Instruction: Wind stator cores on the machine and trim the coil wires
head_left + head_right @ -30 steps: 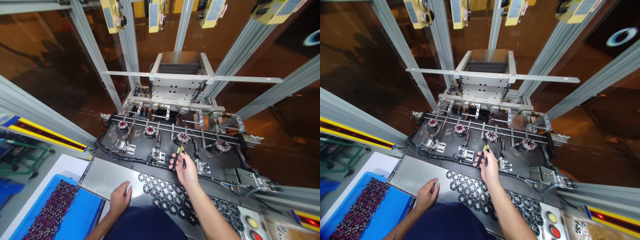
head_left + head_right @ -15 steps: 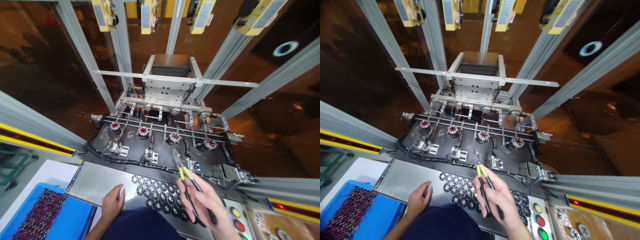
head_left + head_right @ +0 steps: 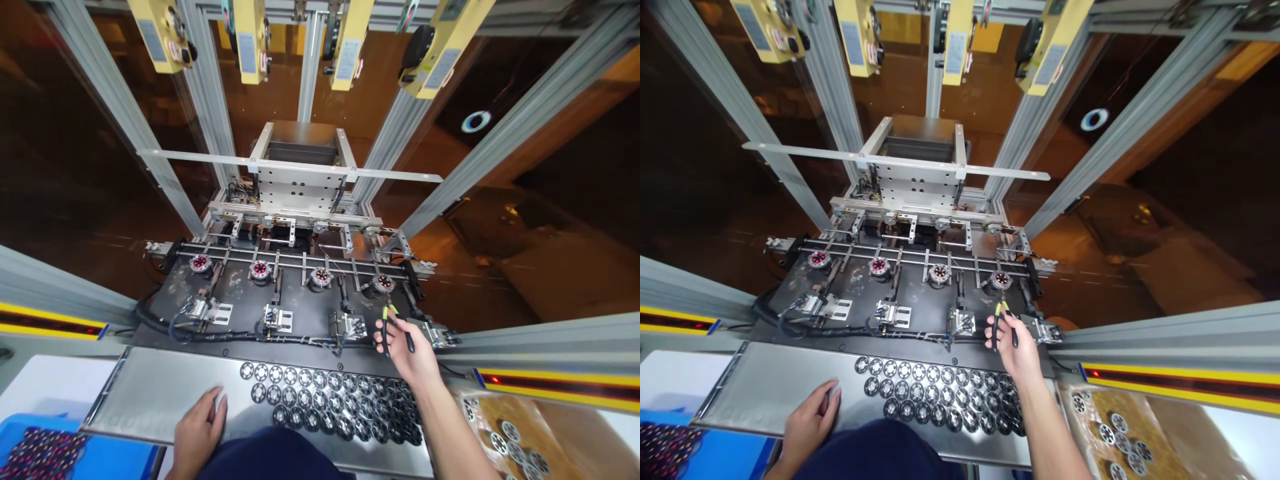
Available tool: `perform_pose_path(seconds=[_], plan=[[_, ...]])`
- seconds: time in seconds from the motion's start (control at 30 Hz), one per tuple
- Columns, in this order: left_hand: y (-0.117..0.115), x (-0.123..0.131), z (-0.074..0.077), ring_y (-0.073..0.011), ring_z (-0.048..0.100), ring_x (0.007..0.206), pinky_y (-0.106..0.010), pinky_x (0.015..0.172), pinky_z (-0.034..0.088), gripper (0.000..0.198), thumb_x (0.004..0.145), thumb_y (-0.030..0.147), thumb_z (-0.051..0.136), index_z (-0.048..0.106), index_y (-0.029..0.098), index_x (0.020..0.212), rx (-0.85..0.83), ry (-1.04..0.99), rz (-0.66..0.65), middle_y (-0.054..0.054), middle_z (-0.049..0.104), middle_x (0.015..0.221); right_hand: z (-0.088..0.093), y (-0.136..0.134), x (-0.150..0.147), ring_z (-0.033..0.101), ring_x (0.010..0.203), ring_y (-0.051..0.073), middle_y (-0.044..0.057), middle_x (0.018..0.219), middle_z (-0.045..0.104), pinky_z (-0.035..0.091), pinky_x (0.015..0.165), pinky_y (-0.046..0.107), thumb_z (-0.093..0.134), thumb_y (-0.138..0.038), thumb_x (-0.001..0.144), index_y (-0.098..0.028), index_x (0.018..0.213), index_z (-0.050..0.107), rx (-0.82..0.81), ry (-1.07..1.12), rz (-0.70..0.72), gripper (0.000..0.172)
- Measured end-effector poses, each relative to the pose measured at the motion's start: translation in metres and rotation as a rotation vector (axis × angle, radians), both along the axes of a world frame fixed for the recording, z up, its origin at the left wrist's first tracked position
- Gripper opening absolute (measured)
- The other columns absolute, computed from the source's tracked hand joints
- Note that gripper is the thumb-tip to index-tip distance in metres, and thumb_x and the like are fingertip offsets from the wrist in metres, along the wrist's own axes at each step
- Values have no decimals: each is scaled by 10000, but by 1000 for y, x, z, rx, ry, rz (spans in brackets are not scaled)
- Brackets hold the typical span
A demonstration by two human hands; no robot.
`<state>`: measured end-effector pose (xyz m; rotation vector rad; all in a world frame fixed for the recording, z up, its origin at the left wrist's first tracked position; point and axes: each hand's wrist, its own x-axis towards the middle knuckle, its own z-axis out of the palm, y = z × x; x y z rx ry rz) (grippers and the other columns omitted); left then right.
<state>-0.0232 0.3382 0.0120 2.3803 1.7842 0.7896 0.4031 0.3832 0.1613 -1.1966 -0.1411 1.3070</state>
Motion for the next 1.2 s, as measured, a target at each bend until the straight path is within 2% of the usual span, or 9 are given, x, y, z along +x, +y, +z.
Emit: perform_pose_path(seconds=[0.37, 0.53, 0.7, 0.77, 0.83, 0.9, 0.97, 1.07, 1.2], plan=[[-2, -1, -2, -175, 711, 615, -261, 652, 540, 375, 953, 454, 412, 669, 182, 975, -80, 11, 8, -44, 756, 782, -8, 4, 8, 592, 575, 141, -20, 728, 667, 466, 462, 239, 733, -298, 628, -238, 865, 641, 13, 10, 29, 261], [-2, -2, -3, -199, 698, 625, -289, 675, 525, 387, 913, 496, 454, 686, 190, 965, -207, -109, 73, -53, 742, 773, -10, 13, 9, 580, 561, 136, -18, 705, 646, 462, 443, 229, 748, -306, 621, -228, 849, 638, 28, -18, 33, 265], [0, -1, 0, -205, 659, 589, -299, 668, 507, 385, 863, 518, 505, 698, 194, 942, -312, -225, 123, -42, 695, 694, 14, -13, -11, 486, 476, 77, -34, 715, 596, 363, 365, 171, 773, -295, 662, -246, 989, 659, 99, -89, 52, 350], [0, 1, 4, -202, 630, 559, -304, 664, 501, 388, 852, 522, 515, 699, 193, 944, -352, -265, 138, -29, 656, 631, 29, -37, -31, 488, 472, 71, -5, 804, 612, 357, 365, 185, 763, -340, 710, -257, 1155, 638, 162, -120, 201, 470], [1, 3, 12, -202, 610, 550, -312, 673, 501, 405, 849, 537, 517, 699, 187, 939, -403, -313, 149, -23, 623, 589, 36, -55, -60, 481, 457, 63, 30, 895, 615, 358, 365, 201, 724, -402, 750, -257, 1320, 554, 245, -151, 525, 612], [1, 6, 22, -208, 629, 606, -318, 703, 508, 437, 853, 570, 501, 698, 183, 893, -467, -372, 146, -40, 645, 629, 31, -59, -98, 486, 465, 62, 36, 937, 606, 389, 380, 204, 649, -408, 783, -263, 1424, 437, 220, -244, 920, 691], [-1, 9, 32, -207, 648, 633, -312, 679, 519, 514, 880, 614, 427, 687, 177, 809, -549, -439, 135, -62, 672, 665, 16, -48, -142, 527, 498, 78, 20, 918, 609, 442, 423, 209, 554, -353, 804, -262, 1457, 364, 81, -423, 1214, 686], [-7, 14, 42, -185, 636, 519, -281, 511, 506, 698, 914, 673, 230, 662, 155, 735, -690, -544, 145, -71, 671, 607, -13, -22, -213, 616, 581, 137, 32, 894, 640, 504, 525, 258, 513, -293, 794, -223, 1384, 460, 10, -683, 1386, 596], [-18, 13, 45, -174, 621, 439, -248, 410, 461, 813, 883, 734, 121, 644, 131, 734, -810, -625, 221, -67, 640, 534, -38, -12, -278, 648, 1033, 298, 158, 1122, 643, 487, 893, 397, 553, -287, 807, -146, 1365, 495, 34, -1028, 1455, 578]])
